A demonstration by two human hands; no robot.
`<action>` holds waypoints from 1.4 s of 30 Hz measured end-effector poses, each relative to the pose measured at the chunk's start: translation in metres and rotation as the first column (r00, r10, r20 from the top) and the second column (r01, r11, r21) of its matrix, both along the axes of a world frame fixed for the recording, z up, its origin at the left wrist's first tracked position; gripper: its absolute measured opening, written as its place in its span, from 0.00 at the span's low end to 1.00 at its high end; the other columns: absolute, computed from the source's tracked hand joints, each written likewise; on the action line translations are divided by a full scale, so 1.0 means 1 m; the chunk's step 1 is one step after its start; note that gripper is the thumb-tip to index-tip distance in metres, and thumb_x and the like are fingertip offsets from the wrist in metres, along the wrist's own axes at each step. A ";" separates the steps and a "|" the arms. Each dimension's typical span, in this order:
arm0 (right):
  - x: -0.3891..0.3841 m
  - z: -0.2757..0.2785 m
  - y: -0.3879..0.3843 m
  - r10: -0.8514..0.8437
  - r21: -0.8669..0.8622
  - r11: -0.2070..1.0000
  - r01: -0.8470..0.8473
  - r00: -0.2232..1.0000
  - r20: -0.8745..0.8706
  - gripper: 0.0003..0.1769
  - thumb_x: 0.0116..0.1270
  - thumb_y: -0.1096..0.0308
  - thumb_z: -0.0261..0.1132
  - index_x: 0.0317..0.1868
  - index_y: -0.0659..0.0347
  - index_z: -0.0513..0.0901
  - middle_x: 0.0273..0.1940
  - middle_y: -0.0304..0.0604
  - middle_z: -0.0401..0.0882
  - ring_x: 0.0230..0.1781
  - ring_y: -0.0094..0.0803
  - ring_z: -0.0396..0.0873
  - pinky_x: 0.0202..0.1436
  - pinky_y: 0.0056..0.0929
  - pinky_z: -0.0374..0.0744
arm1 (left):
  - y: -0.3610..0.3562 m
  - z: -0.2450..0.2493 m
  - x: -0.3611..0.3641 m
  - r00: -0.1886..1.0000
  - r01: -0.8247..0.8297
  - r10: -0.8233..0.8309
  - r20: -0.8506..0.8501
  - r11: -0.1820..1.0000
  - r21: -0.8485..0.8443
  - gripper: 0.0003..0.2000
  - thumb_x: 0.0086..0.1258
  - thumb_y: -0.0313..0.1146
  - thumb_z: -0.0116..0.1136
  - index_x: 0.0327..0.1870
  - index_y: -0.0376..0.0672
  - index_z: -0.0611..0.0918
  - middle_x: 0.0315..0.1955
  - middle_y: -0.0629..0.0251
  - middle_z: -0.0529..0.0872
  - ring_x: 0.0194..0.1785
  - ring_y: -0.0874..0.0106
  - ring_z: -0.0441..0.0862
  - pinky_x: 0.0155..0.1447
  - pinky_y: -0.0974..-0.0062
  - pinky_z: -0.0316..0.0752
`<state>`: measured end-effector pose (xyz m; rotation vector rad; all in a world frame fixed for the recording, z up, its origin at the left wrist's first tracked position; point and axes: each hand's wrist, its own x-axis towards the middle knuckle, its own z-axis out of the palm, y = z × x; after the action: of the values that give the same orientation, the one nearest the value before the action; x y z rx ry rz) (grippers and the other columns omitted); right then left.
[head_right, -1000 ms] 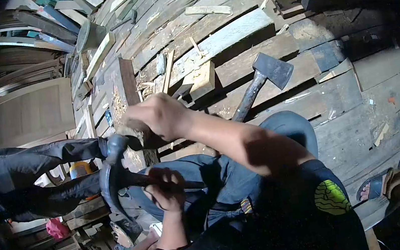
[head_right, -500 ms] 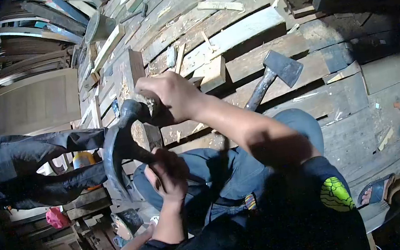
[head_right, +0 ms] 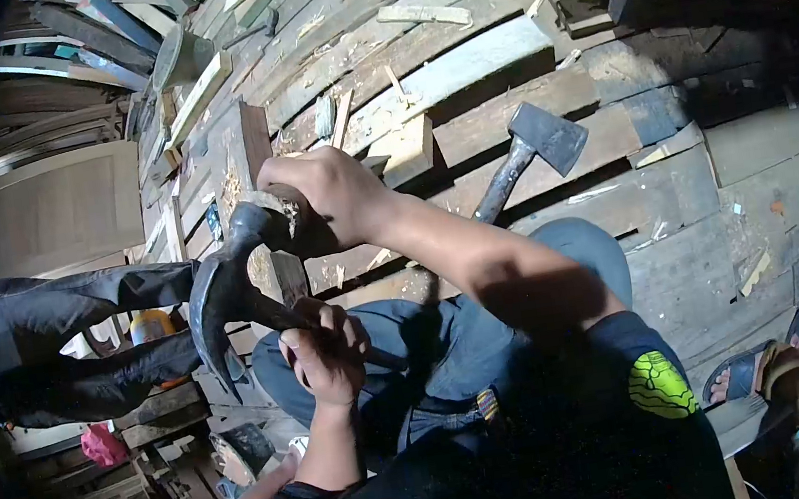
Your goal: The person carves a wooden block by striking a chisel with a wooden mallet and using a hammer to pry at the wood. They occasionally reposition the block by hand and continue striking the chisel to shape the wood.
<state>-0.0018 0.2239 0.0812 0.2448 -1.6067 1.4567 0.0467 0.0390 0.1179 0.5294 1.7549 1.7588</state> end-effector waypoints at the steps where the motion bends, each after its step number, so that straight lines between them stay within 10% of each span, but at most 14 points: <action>1: 0.002 0.000 -0.002 0.020 -0.002 1.000 -0.020 1.000 0.012 0.15 0.49 0.64 0.69 0.33 0.63 0.76 0.23 0.47 0.76 0.23 0.38 0.80 0.27 0.28 0.74 | -0.004 -0.003 0.004 1.000 -0.016 0.016 0.018 1.000 0.008 0.25 0.63 0.63 0.47 0.37 0.47 0.65 0.23 0.73 0.62 0.21 0.78 0.61 0.24 0.80 0.60; 14: 0.002 -0.019 -0.029 0.122 0.327 0.936 -0.131 0.991 0.049 0.10 0.51 0.65 0.66 0.33 0.59 0.79 0.25 0.42 0.78 0.25 0.37 0.80 0.28 0.32 0.78 | -0.047 -0.022 0.018 0.990 -0.138 0.139 -0.020 0.990 0.031 0.25 0.59 0.62 0.54 0.40 0.48 0.68 0.23 0.73 0.65 0.22 0.77 0.65 0.24 0.79 0.62; 18: -0.004 -0.003 0.024 -0.088 -0.126 0.990 0.058 0.965 -0.248 0.18 0.54 0.58 0.67 0.40 0.61 0.78 0.28 0.39 0.79 0.35 0.29 0.81 0.37 0.24 0.79 | -0.031 0.009 -0.003 0.999 -0.034 0.032 0.010 0.974 0.226 0.27 0.59 0.62 0.54 0.49 0.53 0.70 0.25 0.76 0.65 0.23 0.78 0.63 0.25 0.79 0.61; 20: -0.002 -0.011 0.050 -0.110 -0.253 0.957 0.143 0.984 0.141 0.07 0.55 0.67 0.64 0.30 0.61 0.78 0.25 0.38 0.80 0.27 0.24 0.79 0.28 0.26 0.76 | -0.023 0.019 -0.008 0.996 -0.081 0.069 0.050 0.950 0.301 0.26 0.60 0.62 0.52 0.49 0.52 0.70 0.25 0.76 0.65 0.23 0.78 0.62 0.25 0.78 0.61; 24: -0.002 -0.018 0.075 0.136 -0.683 0.720 -0.126 0.990 -0.039 0.05 0.55 0.71 0.64 0.24 0.61 0.77 0.21 0.33 0.75 0.20 0.18 0.74 0.23 0.20 0.73 | -0.009 0.027 -0.016 0.997 -0.051 0.066 -0.037 0.943 0.328 0.23 0.64 0.59 0.50 0.48 0.51 0.69 0.25 0.75 0.66 0.21 0.78 0.62 0.23 0.78 0.61; 34: -0.005 -0.016 0.064 0.001 -0.532 0.847 0.004 1.000 0.010 0.05 0.57 0.73 0.63 0.31 0.62 0.74 0.22 0.36 0.73 0.20 0.22 0.72 0.24 0.20 0.72 | 0.009 0.040 -0.017 0.990 -0.126 0.138 -0.006 0.922 0.367 0.24 0.64 0.63 0.47 0.44 0.49 0.71 0.18 0.76 0.63 0.16 0.81 0.57 0.18 0.81 0.56; 37: 0.002 -0.005 0.060 -0.054 -0.235 0.968 0.091 0.986 0.156 0.07 0.52 0.69 0.66 0.29 0.61 0.77 0.23 0.35 0.77 0.22 0.21 0.75 0.27 0.21 0.75 | 0.011 0.064 -0.015 0.994 -0.103 0.101 0.029 0.887 0.449 0.30 0.54 0.69 0.52 0.32 0.46 0.68 0.17 0.73 0.65 0.17 0.78 0.59 0.23 0.78 0.58; 40: -0.006 -0.002 0.037 -0.060 -0.202 0.979 0.039 0.993 -0.099 0.14 0.45 0.68 0.69 0.33 0.64 0.79 0.26 0.39 0.79 0.26 0.27 0.78 0.33 0.24 0.76 | 0.029 0.066 -0.012 0.999 0.010 -0.025 0.020 0.827 0.562 0.31 0.54 0.70 0.51 0.24 0.45 0.68 0.13 0.72 0.65 0.15 0.76 0.58 0.20 0.77 0.56; 42: -0.010 -0.006 0.026 -0.015 -0.096 0.995 0.004 0.994 -0.108 0.21 0.43 0.60 0.71 0.35 0.65 0.78 0.28 0.44 0.78 0.28 0.30 0.80 0.33 0.25 0.76 | 0.028 0.023 -0.006 0.895 -0.366 0.149 0.421 0.785 0.500 0.27 0.61 0.63 0.51 0.25 0.43 0.68 0.13 0.72 0.65 0.14 0.78 0.59 0.20 0.78 0.56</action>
<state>-0.0119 0.2496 0.0756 0.2561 -1.4451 1.4838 0.0411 0.0666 0.1406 0.1642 1.0622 2.4207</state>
